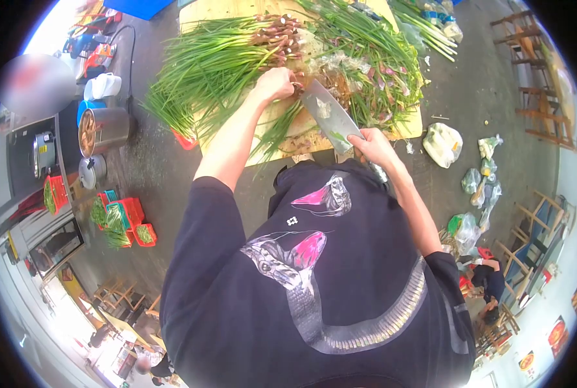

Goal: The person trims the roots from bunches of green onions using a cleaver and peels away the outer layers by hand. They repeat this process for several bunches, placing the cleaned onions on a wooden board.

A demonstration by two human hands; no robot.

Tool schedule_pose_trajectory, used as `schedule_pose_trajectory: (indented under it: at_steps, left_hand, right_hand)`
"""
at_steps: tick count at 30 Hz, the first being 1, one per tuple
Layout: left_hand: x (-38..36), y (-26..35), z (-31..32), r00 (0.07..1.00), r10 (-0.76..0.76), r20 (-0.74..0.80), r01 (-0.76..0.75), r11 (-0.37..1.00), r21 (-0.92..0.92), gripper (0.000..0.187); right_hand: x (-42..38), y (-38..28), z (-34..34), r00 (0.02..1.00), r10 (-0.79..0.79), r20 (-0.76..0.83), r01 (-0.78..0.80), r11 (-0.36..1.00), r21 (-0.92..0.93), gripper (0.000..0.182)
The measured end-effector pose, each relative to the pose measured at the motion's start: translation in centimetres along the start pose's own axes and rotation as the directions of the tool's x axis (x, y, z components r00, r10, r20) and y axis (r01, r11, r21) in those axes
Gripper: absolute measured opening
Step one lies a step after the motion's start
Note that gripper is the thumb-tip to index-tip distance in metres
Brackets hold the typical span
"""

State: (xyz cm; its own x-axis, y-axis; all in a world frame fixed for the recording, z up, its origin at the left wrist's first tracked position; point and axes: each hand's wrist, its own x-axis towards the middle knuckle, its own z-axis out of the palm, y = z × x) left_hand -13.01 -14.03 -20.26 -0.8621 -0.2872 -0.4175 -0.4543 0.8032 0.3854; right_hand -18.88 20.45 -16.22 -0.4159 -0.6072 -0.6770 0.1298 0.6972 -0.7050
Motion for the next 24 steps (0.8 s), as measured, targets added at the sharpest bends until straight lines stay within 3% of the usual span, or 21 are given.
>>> schedule_pose_trajectory:
  at_steps: [2, 4, 8, 12, 13, 18, 23, 24]
  left_hand:
    - [0.4, -0.9, -1.2, 0.996, -0.031, -0.079, 0.035, 0.998, 0.055, 0.034]
    - [0.1, -2.2, -2.5, 0.997, -0.023, -0.071, 0.014, 0.991, -0.132, 0.040]
    - [-1.6, -3.2, -2.2, 0.992, -0.122, -0.011, 0.113, 0.948, -0.298, 0.043]
    - [-4.8, -2.4, 0.0, 0.952, -0.136, -0.273, 0.098, 0.984, -0.151, 0.031]
    - [-5.6, -2.1, 0.4, 0.950, -0.136, -0.280, 0.091, 0.982, -0.167, 0.028]
    - [-6.7, -2.6, 2.8, 0.948, -0.186, -0.259, 0.117, 0.958, -0.261, 0.034]
    - [-5.8, -5.6, 4.9, 0.957, -0.264, -0.118, 0.177, 0.858, -0.483, 0.038]
    - [-6.0, -5.4, 4.6, 0.949, -0.271, -0.159, 0.167, 0.864, -0.474, 0.039]
  right_hand:
    - [-0.5, 0.4, -0.1, 1.000, 0.022, -0.021, -0.023, 1.000, -0.016, 0.035]
    - [-0.5, 1.2, -0.1, 0.999, 0.029, -0.032, -0.030, 0.999, -0.029, 0.035]
    - [-0.7, 1.3, 0.2, 1.000, -0.010, -0.025, 0.009, 0.999, -0.035, 0.035]
    - [-2.1, 0.9, -0.5, 0.999, -0.016, -0.045, 0.017, 1.000, 0.023, 0.037]
    - [-2.4, 0.8, -0.9, 0.999, -0.014, -0.044, 0.012, 0.999, -0.044, 0.038]
    - [-2.3, -0.1, -3.0, 0.995, -0.099, -0.027, 0.082, 0.922, -0.379, 0.043]
    - [-2.3, -1.4, -2.4, 0.995, -0.098, -0.012, 0.085, 0.913, -0.399, 0.044]
    - [-2.5, -1.6, -2.4, 0.996, -0.094, -0.012, 0.081, 0.918, -0.389, 0.044]
